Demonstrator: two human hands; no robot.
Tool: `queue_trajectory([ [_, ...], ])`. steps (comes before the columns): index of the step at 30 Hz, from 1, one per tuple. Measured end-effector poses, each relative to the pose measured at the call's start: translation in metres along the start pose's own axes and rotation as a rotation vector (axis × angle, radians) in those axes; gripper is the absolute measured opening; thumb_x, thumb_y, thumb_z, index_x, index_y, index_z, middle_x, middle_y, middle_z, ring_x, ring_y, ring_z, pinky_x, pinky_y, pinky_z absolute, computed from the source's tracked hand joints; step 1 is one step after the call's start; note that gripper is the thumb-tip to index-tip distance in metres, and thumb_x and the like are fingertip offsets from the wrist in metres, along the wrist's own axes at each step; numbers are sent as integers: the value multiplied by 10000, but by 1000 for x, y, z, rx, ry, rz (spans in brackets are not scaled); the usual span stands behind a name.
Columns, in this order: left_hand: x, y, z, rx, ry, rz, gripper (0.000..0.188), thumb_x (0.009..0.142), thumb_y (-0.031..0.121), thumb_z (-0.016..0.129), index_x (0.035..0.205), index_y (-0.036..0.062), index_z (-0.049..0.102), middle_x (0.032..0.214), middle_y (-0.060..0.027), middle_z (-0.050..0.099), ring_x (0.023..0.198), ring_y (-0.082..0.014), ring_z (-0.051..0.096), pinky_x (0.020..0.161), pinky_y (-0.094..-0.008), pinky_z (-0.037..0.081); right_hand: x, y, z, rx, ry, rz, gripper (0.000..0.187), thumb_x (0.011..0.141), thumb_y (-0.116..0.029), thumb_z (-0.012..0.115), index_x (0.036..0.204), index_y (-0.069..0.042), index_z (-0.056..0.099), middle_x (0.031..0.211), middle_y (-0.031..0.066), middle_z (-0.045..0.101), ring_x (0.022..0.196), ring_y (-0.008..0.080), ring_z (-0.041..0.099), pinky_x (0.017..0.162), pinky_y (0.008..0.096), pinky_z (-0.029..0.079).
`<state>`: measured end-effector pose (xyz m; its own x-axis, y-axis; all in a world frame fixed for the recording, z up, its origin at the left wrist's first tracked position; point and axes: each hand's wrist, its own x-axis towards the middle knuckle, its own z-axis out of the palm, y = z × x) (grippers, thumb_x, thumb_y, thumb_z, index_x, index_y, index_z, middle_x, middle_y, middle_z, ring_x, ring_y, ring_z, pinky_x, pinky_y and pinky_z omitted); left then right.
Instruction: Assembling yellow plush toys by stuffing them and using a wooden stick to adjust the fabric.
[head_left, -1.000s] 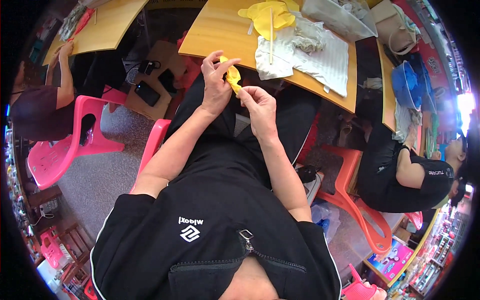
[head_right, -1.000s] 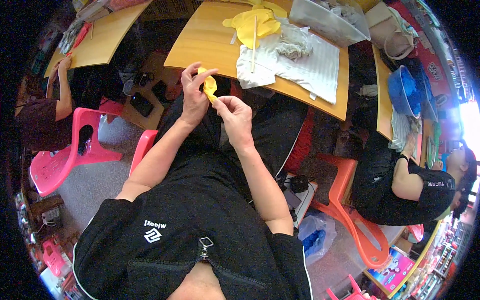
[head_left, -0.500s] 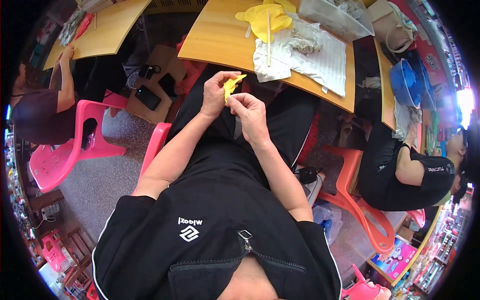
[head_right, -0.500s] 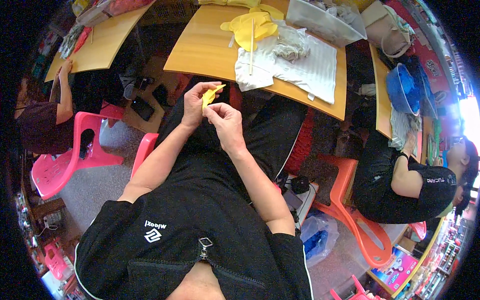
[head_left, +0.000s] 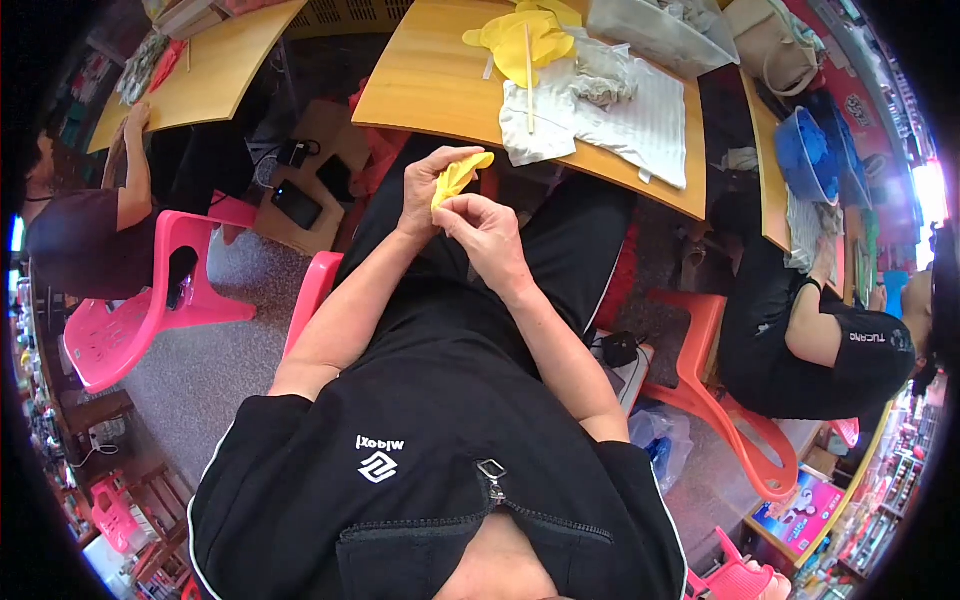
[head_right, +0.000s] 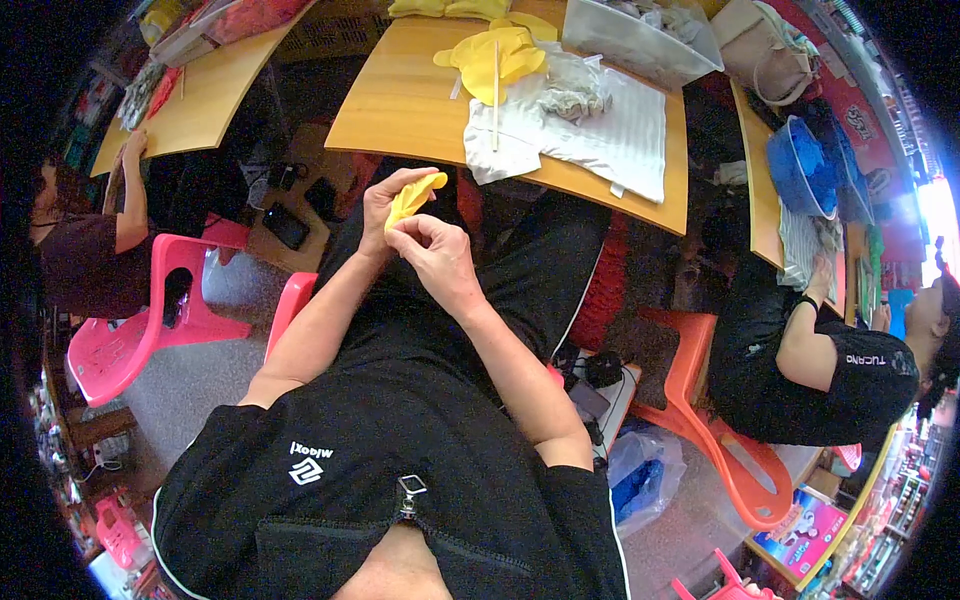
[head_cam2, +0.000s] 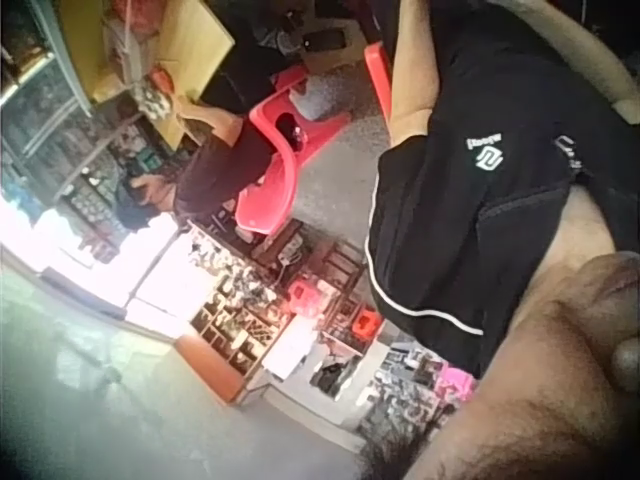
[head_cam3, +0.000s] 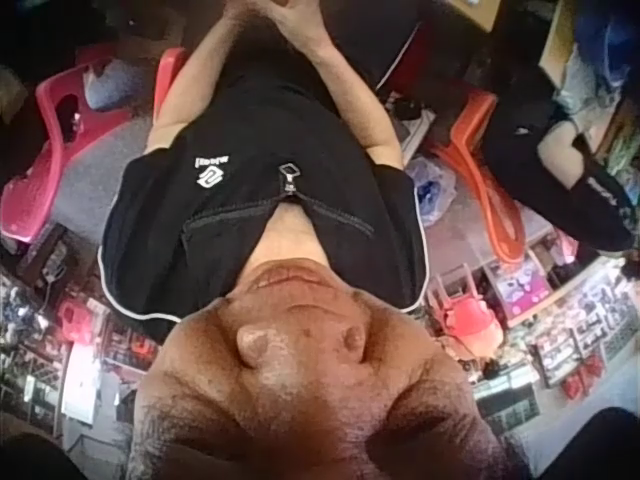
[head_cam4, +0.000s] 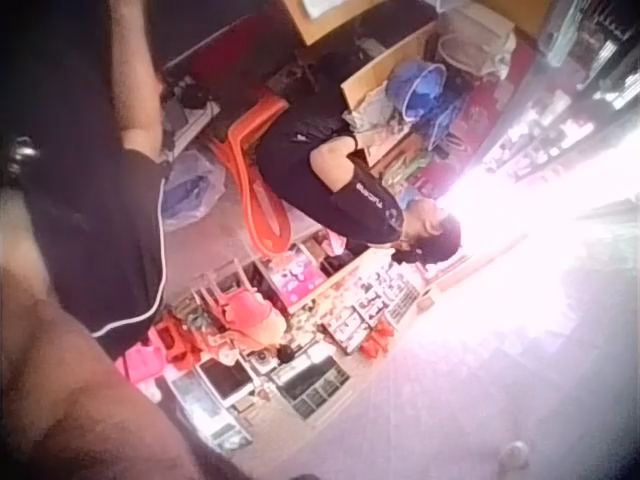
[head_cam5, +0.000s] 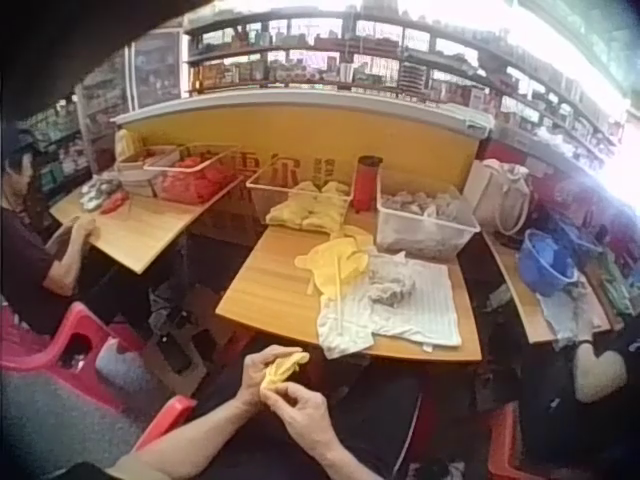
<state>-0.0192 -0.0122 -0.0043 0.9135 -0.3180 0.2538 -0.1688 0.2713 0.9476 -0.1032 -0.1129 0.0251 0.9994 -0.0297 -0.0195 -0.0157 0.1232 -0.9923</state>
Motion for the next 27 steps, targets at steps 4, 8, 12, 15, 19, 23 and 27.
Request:
queue_trajectory([
  [4,1,-16,-6,-536,131,-110,265,846,99,659,1083,-14,626,965,-99,663,833,-162,642,773,-278,535,3,-16,-3,135,161,-125,150,918,-94,596,995,10,671,839,20,653,713,36,535,649,164,436],
  [8,-3,-14,9,-624,124,-158,265,859,98,653,1088,-26,604,1009,-116,652,882,-174,641,805,-296,533,7,-19,-14,-433,326,-487,194,818,3,672,1012,-12,664,870,50,626,720,110,576,650,234,468],
  [12,-8,2,34,-529,191,-309,211,890,76,601,1081,-14,598,1022,-98,640,889,-156,632,781,-248,527,10,-11,-18,-606,374,-618,176,778,30,686,949,-2,657,862,97,616,728,175,601,662,265,486],
  [15,-10,5,38,-466,242,-461,234,926,126,560,1134,18,566,1061,-78,624,923,-156,619,806,-281,523,12,-9,-26,-533,395,-464,116,791,4,670,905,3,645,879,116,606,770,232,623,686,304,509],
  [19,-17,6,52,-668,410,-503,172,919,55,549,1086,27,580,1001,-55,633,846,-146,619,730,-274,526,14,-12,-30,-407,409,-300,74,827,-8,642,900,8,648,864,83,605,716,148,611,641,261,497],
  [23,-22,11,64,-765,473,-442,185,902,26,570,1086,12,581,1015,-79,633,870,-158,626,743,-272,538,14,-11,-32,-315,404,-264,79,829,-13,646,905,7,649,857,71,600,690,120,599,627,236,488],
  [27,-16,8,56,-681,447,-375,176,888,10,581,1060,14,617,998,-90,652,852,-159,647,725,-272,557,19,-5,-40,-121,379,-246,111,855,-52,648,944,12,667,853,42,641,711,77,584,628,210,474],
])
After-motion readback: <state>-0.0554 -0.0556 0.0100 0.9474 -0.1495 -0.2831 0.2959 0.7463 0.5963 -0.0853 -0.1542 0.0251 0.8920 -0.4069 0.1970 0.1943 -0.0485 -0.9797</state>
